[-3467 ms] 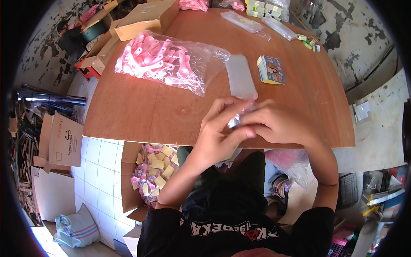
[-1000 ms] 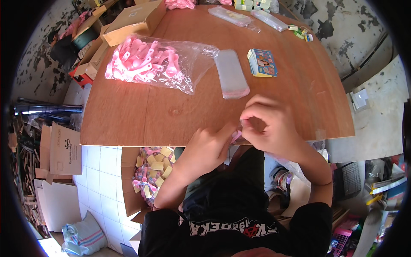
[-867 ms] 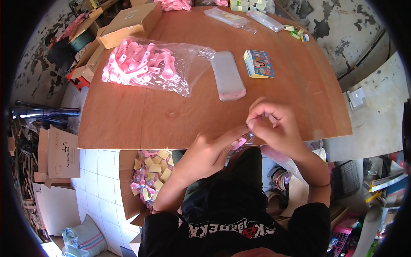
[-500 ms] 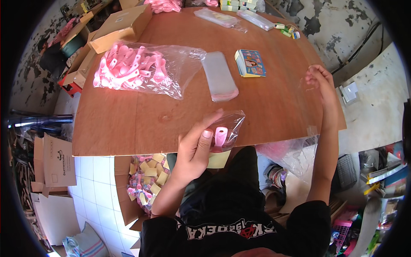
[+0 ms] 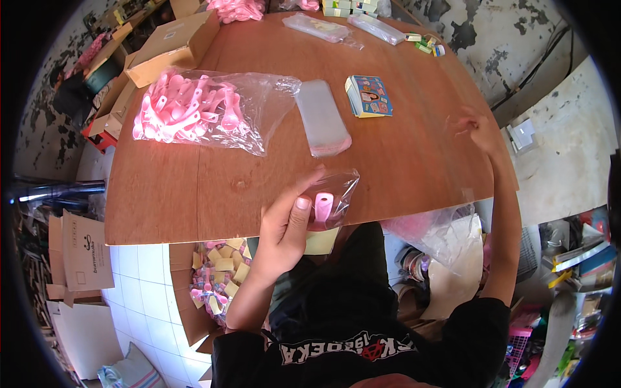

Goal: The person places a small yellow card and a pink plastic spoon into clear plastic bags at a table. They repeat this process multiple times, handling the items one at a time and arranging them inside the bags.

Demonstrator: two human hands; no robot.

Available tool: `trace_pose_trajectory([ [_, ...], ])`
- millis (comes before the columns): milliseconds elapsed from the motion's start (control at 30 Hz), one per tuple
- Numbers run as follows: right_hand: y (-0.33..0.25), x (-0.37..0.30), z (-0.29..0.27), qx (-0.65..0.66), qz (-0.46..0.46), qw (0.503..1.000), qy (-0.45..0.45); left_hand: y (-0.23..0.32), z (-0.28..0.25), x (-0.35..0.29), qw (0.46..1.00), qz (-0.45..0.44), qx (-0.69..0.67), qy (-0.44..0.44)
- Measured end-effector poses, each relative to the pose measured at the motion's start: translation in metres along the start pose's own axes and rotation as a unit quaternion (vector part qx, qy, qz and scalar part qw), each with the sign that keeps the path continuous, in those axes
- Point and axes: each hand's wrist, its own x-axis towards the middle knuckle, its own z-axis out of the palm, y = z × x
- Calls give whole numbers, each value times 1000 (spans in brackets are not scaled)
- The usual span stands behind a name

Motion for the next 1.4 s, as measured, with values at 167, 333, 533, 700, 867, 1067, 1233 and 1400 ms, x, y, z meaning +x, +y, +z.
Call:
trace_pose_trajectory([
  [167, -130, -21, -7, 179, 2, 979, 102, -9, 8, 9, 999, 22, -32, 7],
  [333, -245, -57, -3, 316, -142, 931, -115, -8, 24, 21, 992, 39, -115, -28],
  [533, -294, -64, 7, 465, -215, 854, -93, -8, 24, 18, 995, 59, -66, -39],
  [700, -317, -57, -13, 352, -279, 870, 204, -8, 18, 22, 979, 177, -101, 9],
  [867, -317, -46, -13, 385, -304, 859, 148, -7, 13, 39, 986, 152, 69, -23],
  [1067, -317, -45, -1, 488, -184, 853, 24, -11, 19, 36, 994, 34, -101, -28],
  [1233, -304, -57, 14, 506, -135, 844, -117, -8, 15, 35, 990, 16, -139, -36],
  [1400, -308, -63, 28, 589, -63, 795, -131, -2, 10, 34, 991, 35, -122, -39],
])
